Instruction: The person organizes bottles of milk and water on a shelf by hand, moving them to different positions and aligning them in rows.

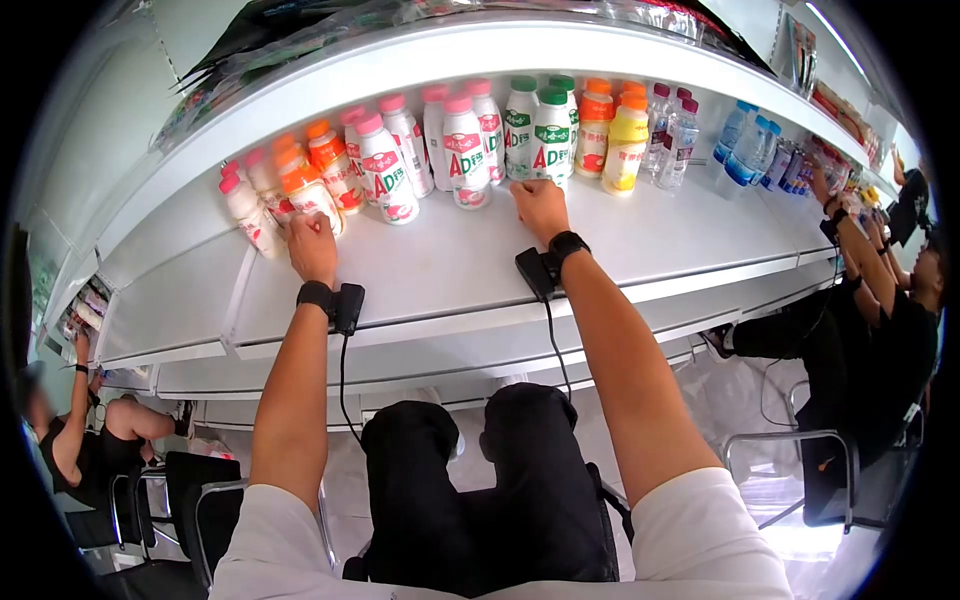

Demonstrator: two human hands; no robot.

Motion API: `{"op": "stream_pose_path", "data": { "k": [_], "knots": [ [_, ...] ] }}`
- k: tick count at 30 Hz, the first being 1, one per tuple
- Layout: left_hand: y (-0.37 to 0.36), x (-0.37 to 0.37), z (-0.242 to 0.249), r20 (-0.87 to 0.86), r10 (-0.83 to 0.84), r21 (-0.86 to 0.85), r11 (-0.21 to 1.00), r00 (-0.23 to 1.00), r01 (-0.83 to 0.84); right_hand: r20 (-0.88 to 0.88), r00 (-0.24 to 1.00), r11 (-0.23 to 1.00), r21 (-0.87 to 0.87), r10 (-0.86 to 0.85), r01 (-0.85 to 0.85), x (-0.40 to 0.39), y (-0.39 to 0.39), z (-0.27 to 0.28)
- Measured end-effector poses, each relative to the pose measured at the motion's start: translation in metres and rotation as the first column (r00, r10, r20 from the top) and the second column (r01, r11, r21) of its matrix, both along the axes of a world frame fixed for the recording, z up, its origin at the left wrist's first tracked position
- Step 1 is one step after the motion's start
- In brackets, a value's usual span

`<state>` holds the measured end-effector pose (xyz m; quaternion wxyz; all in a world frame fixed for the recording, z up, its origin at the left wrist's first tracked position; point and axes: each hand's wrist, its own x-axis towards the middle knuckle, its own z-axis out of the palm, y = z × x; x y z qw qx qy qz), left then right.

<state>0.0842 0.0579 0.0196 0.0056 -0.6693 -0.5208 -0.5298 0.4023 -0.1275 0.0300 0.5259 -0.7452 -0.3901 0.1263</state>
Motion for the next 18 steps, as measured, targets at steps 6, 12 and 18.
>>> {"op": "stream_pose_path", "data": {
  "k": [6, 12, 18],
  "knots": [
    [0.027, -0.008, -0.016, 0.148, -0.063, 0.196, 0.980, 0.987, 0.033, -0.028, 1.000, 0.998, 0.061, -0.005, 0.007, 0.006, 0.006, -0.009],
    [0.017, -0.012, -0.009, 0.320, -0.358, -0.112, 0.905, 0.877, 0.410, -0.086, 0.996, 0.999, 0.041, 0.014, -0.010, 0.004, 0.000, -0.003],
    [0.032, -0.015, -0.024, 0.200, -0.336, -0.014, 0.938, 0.920, 0.345, -0.075, 0.996, 0.997, 0.059, 0.047, -0.043, 0.008, 0.003, -0.008]
  ]
}}
